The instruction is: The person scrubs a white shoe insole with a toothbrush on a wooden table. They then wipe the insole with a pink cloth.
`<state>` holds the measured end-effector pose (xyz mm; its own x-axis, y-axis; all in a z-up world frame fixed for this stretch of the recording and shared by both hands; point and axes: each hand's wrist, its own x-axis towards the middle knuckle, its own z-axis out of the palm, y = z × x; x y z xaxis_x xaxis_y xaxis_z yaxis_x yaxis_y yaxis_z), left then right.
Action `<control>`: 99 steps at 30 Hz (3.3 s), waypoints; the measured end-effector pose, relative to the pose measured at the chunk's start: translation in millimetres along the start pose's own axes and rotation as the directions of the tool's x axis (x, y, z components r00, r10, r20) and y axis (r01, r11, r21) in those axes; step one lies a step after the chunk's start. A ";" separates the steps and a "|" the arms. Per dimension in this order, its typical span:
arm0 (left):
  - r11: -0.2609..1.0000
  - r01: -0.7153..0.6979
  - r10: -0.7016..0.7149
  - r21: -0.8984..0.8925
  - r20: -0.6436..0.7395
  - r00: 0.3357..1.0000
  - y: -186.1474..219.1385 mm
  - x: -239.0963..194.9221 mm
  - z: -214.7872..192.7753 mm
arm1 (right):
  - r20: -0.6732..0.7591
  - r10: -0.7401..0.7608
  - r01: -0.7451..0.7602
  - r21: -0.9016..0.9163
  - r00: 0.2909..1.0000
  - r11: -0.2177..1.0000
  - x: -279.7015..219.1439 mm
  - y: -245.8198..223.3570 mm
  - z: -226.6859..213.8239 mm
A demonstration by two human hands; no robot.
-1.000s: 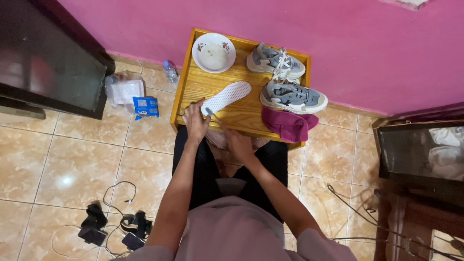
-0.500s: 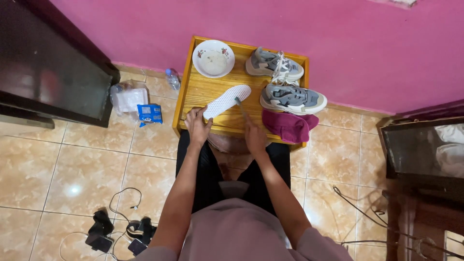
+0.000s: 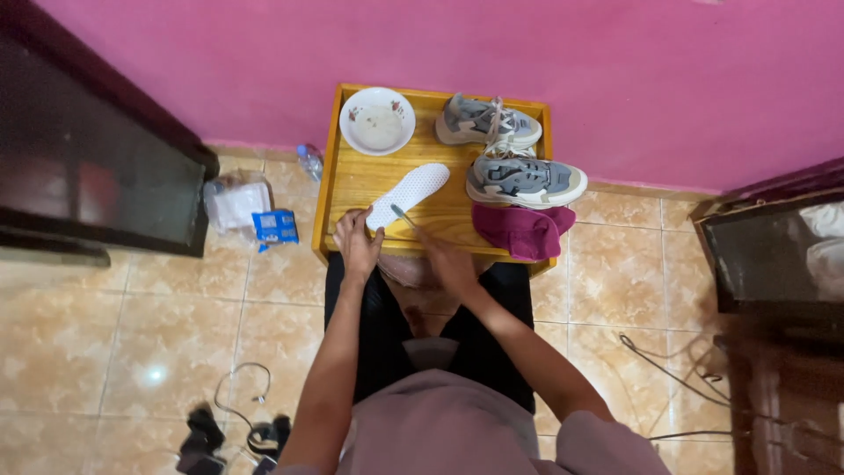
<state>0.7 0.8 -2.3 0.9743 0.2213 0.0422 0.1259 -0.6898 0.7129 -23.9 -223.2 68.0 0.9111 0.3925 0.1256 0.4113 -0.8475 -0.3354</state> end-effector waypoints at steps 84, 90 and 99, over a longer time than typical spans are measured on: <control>0.999 0.022 -0.022 -0.046 0.012 1.000 16.0 -4.1 -15.5 | 0.115 0.247 -0.252 0.035 0.962 0.967 -22.8 -16.1 -26.6; 1.000 0.021 -0.021 -0.023 0.023 1.000 13.2 -3.7 -13.8 | 0.091 0.272 -0.286 0.238 0.958 0.928 -16.4 -16.2 -53.5; 0.996 0.001 0.005 -0.094 0.065 0.998 5.9 -3.7 -15.2 | 0.186 0.194 -0.242 0.284 0.963 0.928 -6.8 -26.0 -39.0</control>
<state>-5.0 6.4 12.4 0.9850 0.1725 0.0003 0.1087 -0.6216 0.7757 -39.9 -217.8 112.2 0.9527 0.2802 -0.1178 0.1543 -0.7797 -0.6068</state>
